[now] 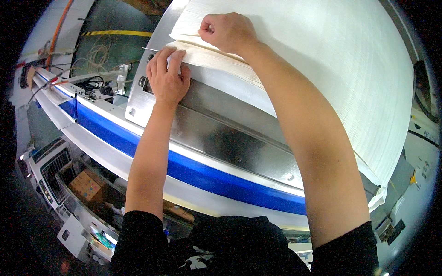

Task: The person repeatedly folds a large white sheet in half and places it onto a growing stack on a metal table. The person continues this folding and stacking process throughout the clip.

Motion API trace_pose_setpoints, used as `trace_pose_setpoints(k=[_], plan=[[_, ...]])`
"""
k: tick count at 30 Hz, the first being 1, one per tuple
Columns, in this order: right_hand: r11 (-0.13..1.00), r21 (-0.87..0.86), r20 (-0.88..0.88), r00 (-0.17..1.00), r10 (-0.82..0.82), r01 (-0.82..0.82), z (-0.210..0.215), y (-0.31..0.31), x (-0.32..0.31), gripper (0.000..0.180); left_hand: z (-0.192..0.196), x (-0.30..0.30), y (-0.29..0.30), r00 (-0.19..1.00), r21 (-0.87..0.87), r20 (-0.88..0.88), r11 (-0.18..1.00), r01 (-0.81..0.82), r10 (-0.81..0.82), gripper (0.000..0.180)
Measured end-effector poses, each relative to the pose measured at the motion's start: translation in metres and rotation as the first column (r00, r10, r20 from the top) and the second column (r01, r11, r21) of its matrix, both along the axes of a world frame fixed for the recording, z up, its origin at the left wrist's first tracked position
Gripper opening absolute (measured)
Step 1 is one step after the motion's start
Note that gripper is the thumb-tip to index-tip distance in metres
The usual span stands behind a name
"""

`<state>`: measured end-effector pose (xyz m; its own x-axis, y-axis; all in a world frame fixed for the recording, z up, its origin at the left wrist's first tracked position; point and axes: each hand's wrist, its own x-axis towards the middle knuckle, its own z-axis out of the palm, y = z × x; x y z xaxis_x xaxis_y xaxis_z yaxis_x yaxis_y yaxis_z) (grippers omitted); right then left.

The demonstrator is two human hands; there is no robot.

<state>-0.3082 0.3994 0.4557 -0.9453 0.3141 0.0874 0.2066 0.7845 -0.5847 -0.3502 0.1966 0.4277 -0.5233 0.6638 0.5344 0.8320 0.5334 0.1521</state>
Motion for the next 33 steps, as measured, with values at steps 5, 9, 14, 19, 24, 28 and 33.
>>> trace_pose_setpoints(k=[5,9,14,19,24,28,33], plan=[[1.0,-0.014,0.033,0.999,-0.011,0.011,0.003,0.0,-0.001,0.019,-0.001,0.002,-0.006,1.0,0.009,0.008,1.0,0.008,-0.008,0.034],[0.999,-0.027,0.054,0.998,-0.015,0.017,0.002,-0.001,0.0,0.02,-0.001,0.0,-0.003,1.0,0.009,-0.01,1.0,-0.001,0.001,0.04],[1.0,-0.013,0.031,0.999,-0.013,0.013,0.0,-0.004,-0.001,0.021,0.007,-0.006,0.007,1.0,-0.057,-0.01,0.998,-0.019,0.018,0.044],[0.997,-0.081,0.025,1.0,-0.016,0.018,0.004,-0.008,0.001,0.021,0.009,-0.011,0.003,1.0,-0.083,-0.007,0.996,0.01,-0.01,0.033],[0.988,-0.149,-0.213,0.977,0.015,-0.048,0.015,-0.026,0.038,0.019,0.031,-0.014,-0.005,0.989,-0.233,-0.01,0.962,0.139,-0.145,0.032],[0.982,0.131,0.114,0.982,-0.151,0.136,0.039,-0.055,0.13,0.021,0.048,-0.027,-0.009,0.936,-0.494,0.175,0.795,0.352,-0.306,0.037],[0.865,0.261,0.14,0.87,-0.473,0.428,0.005,0.009,0.286,0.034,0.1,-0.001,0.037,0.96,-0.784,0.145,0.565,0.259,-0.239,0.056]])
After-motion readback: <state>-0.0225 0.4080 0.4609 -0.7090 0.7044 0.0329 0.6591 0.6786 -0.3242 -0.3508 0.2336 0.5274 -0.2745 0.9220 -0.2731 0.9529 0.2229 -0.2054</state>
